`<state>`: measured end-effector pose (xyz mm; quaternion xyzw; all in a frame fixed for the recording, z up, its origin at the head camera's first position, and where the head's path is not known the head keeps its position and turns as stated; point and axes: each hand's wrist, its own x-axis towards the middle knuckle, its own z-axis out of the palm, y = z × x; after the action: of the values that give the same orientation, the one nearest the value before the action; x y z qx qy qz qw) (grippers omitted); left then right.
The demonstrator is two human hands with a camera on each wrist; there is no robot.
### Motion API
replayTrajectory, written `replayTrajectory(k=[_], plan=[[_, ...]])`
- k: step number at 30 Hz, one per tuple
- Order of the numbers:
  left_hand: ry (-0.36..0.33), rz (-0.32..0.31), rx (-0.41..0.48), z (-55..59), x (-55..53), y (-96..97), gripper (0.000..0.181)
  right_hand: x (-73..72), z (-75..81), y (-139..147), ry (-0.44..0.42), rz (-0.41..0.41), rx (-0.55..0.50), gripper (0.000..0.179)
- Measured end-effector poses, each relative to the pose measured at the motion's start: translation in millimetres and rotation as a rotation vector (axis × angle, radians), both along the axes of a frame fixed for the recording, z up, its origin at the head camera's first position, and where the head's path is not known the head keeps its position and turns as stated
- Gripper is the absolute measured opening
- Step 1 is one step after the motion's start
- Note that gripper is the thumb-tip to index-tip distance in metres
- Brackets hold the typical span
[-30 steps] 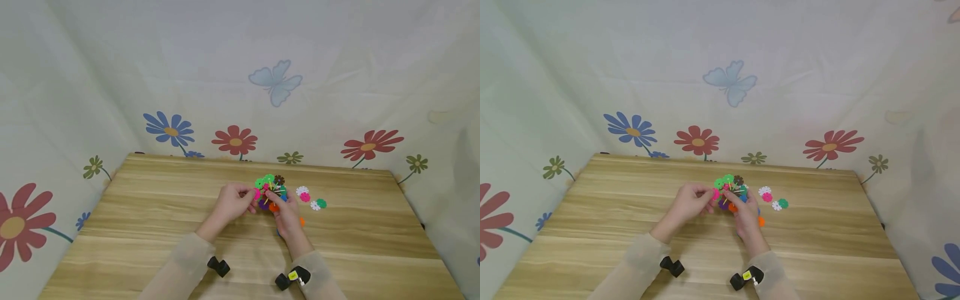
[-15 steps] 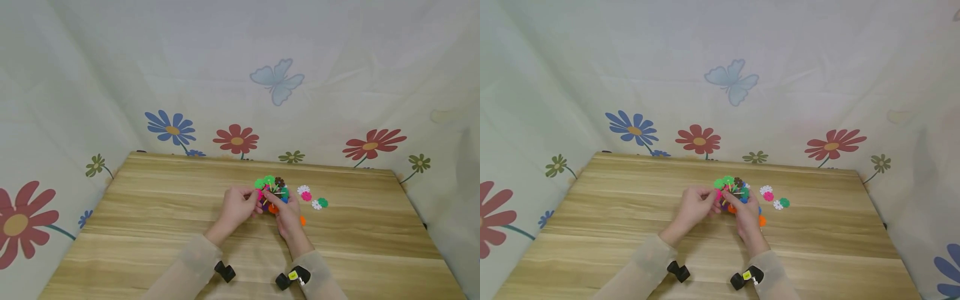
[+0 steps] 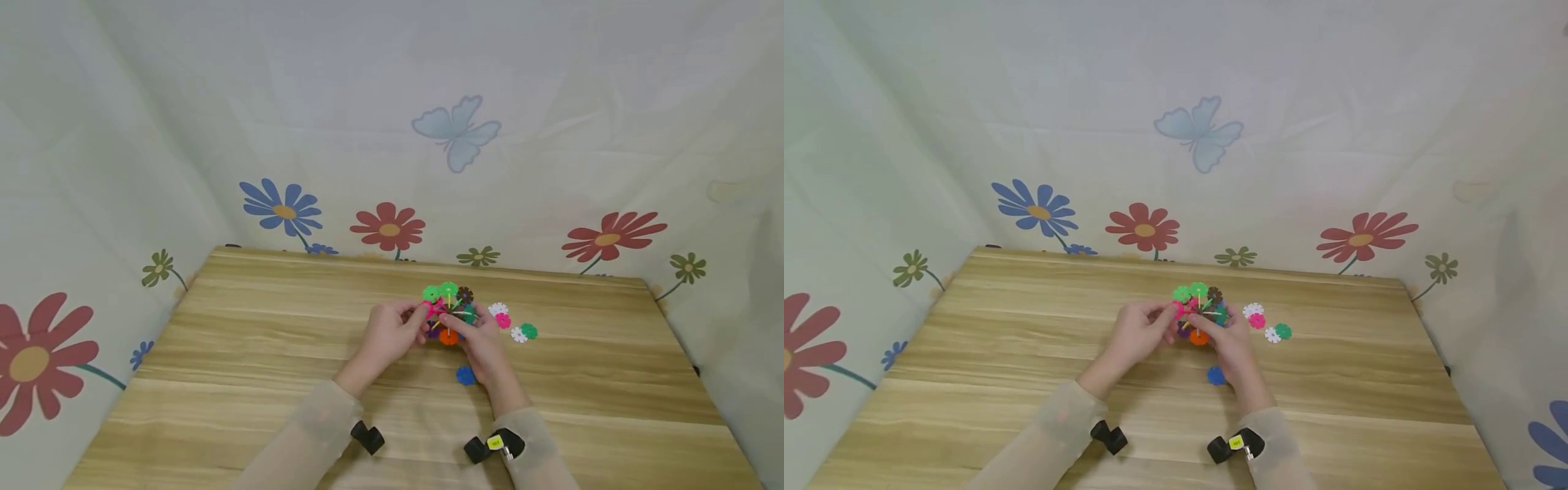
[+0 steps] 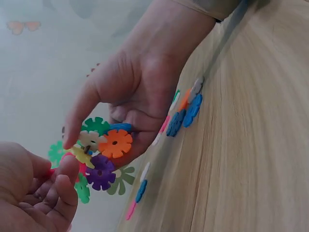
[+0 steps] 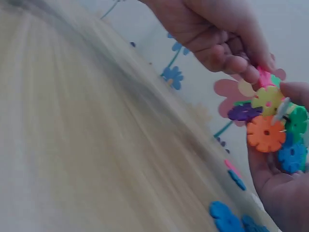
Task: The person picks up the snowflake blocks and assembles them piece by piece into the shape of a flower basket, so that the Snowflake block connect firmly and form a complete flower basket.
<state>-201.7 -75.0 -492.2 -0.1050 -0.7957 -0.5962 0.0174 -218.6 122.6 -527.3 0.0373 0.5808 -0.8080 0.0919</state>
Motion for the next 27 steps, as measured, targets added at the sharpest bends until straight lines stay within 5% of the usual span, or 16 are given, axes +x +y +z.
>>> replayTrajectory(k=[6,12,17,21,25,27], plan=[[0.001,-0.075,-0.043,-4.3,-1.1,5.5,0.02,-6.7,0.4,24.1,-0.09,0.012,-0.007,0.089],[-0.023,-0.188,-0.256,-19.3,4.7,20.9,0.007,-11.8,-1.8,43.9,-0.087,-0.032,-0.07,0.074],[0.018,-0.322,-0.419,-36.8,8.0,31.4,0.02,-13.5,-2.7,43.7,-0.096,-0.057,-0.087,0.055],[0.024,-0.34,-0.473,-51.3,8.0,39.6,0.026,-13.6,-3.7,42.5,-0.1,-0.056,-0.102,0.06],[0.036,-0.343,-0.489,-42.6,13.9,44.7,0.028,-13.4,-3.8,41.6,-0.107,-0.039,-0.109,0.089],[0.065,-0.351,-0.506,-36.9,17.1,46.1,0.026,-13.1,-4.3,41.0,-0.112,-0.036,-0.127,0.09]])
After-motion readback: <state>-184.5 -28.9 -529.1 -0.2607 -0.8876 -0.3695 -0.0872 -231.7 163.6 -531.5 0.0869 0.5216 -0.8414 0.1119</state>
